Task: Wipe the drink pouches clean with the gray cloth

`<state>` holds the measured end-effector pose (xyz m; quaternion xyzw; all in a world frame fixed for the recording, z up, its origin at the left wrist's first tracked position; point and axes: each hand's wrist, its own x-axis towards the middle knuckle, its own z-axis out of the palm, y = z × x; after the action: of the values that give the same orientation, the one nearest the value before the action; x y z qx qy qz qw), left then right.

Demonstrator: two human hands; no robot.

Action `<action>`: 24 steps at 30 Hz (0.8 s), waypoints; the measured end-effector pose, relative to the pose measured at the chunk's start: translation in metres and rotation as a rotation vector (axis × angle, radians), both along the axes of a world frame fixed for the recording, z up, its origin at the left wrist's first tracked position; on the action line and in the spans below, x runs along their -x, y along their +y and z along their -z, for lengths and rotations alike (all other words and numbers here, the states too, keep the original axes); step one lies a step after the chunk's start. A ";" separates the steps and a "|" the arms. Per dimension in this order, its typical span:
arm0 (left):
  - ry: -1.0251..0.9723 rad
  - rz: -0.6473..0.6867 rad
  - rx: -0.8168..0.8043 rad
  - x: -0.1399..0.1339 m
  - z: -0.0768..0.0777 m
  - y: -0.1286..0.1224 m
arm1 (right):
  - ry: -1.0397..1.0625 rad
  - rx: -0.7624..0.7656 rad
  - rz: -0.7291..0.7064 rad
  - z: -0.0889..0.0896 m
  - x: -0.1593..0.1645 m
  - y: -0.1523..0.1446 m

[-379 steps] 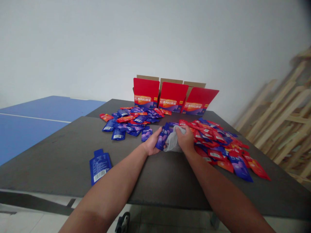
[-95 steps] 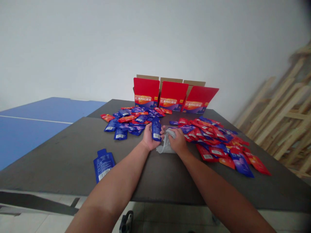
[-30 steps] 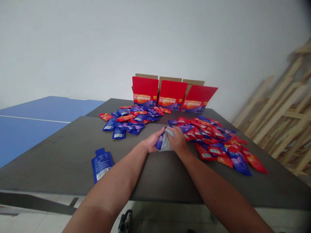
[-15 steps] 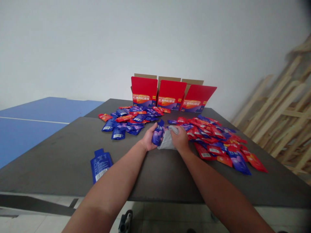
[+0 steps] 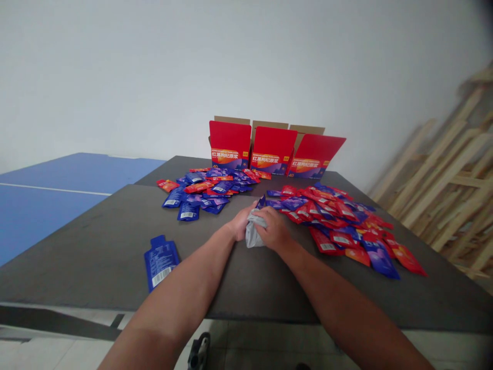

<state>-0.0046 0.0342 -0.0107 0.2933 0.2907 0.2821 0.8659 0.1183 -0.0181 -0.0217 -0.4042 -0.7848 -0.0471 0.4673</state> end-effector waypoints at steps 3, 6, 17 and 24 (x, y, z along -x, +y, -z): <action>0.041 0.008 -0.047 -0.003 0.002 -0.003 | 0.179 0.023 0.128 0.000 -0.003 0.006; 0.079 0.036 -0.097 -0.004 0.004 -0.005 | 0.309 0.000 0.237 0.000 -0.007 0.012; -0.024 0.088 -0.264 0.001 -0.001 -0.010 | 0.549 0.136 0.438 0.005 -0.015 0.022; -0.126 -0.025 -0.211 0.005 -0.006 -0.005 | 0.562 0.227 0.418 0.017 -0.027 0.034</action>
<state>-0.0097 0.0288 -0.0050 0.3609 0.2083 0.3398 0.8432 0.1451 0.0164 -0.0392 -0.6023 -0.5266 0.0587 0.5970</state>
